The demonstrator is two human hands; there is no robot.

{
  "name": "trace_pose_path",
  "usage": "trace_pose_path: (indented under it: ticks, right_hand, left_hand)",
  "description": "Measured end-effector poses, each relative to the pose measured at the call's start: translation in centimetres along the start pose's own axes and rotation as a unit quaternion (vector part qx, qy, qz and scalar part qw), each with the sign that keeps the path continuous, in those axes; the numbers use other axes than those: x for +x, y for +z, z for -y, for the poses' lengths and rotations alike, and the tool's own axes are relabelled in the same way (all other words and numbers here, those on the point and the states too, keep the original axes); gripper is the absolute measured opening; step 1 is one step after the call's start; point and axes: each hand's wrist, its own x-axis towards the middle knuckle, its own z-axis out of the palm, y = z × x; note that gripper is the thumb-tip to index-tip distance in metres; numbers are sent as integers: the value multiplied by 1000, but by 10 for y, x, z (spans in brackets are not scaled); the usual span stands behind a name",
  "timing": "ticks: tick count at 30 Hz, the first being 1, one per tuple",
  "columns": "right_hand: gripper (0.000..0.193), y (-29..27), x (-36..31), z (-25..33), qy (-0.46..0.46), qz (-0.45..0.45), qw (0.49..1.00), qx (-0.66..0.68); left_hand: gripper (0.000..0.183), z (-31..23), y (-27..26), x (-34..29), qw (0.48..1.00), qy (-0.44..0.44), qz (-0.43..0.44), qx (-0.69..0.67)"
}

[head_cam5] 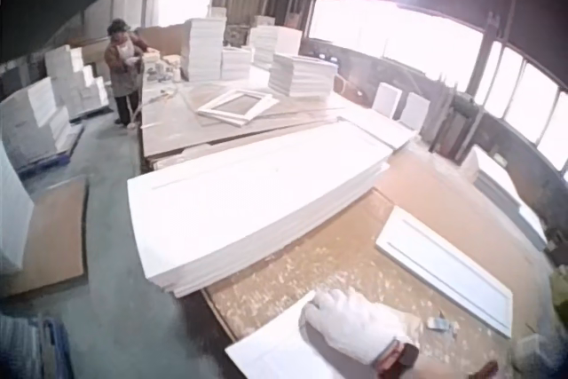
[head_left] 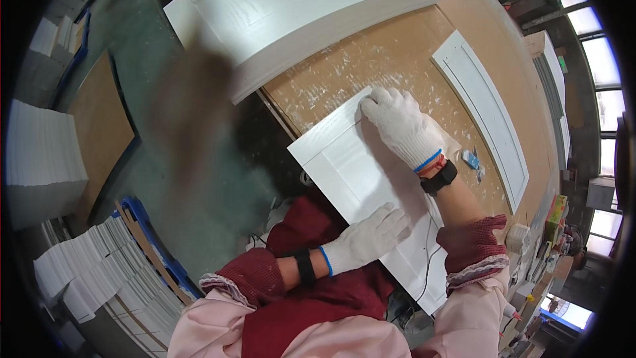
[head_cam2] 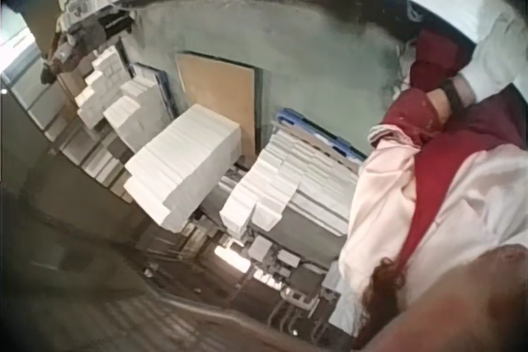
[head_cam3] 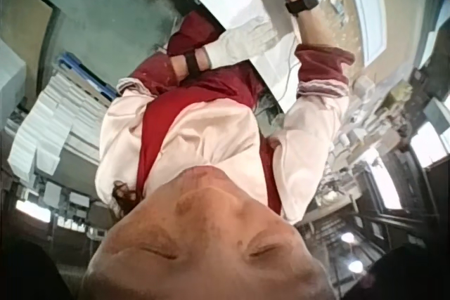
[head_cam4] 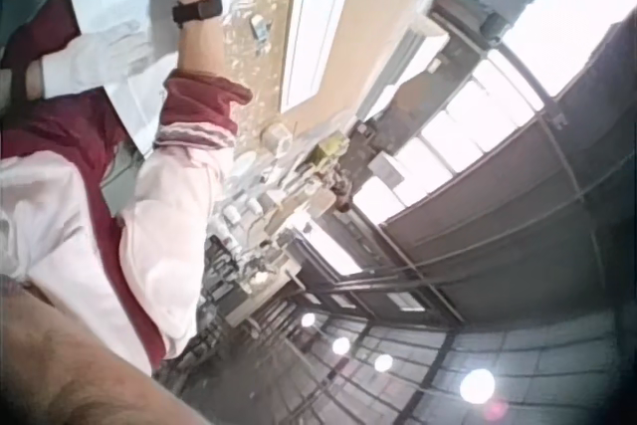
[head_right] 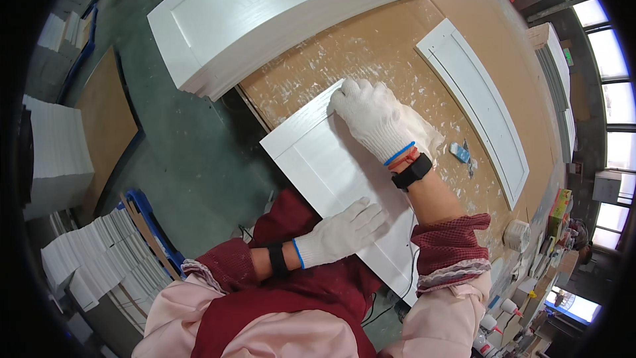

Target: Cleaning and finishing a white cabinet door using a scraper and a cloth in a manufacturing setting.

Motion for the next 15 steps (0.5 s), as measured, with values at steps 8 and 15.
trace_pose_path:
  ticks: [8, 15]
  right_hand:
    - [16, 7, -5, -1, 78, 65, 994, -45]
    - [26, -2, -25, -16, 180, -66, 958, 212]
  left_hand:
    - [44, -2, 0, -2, 1000, 17, 11, 2]
    - [44, 2, 4, -3, 1000, 17, -2, 5]
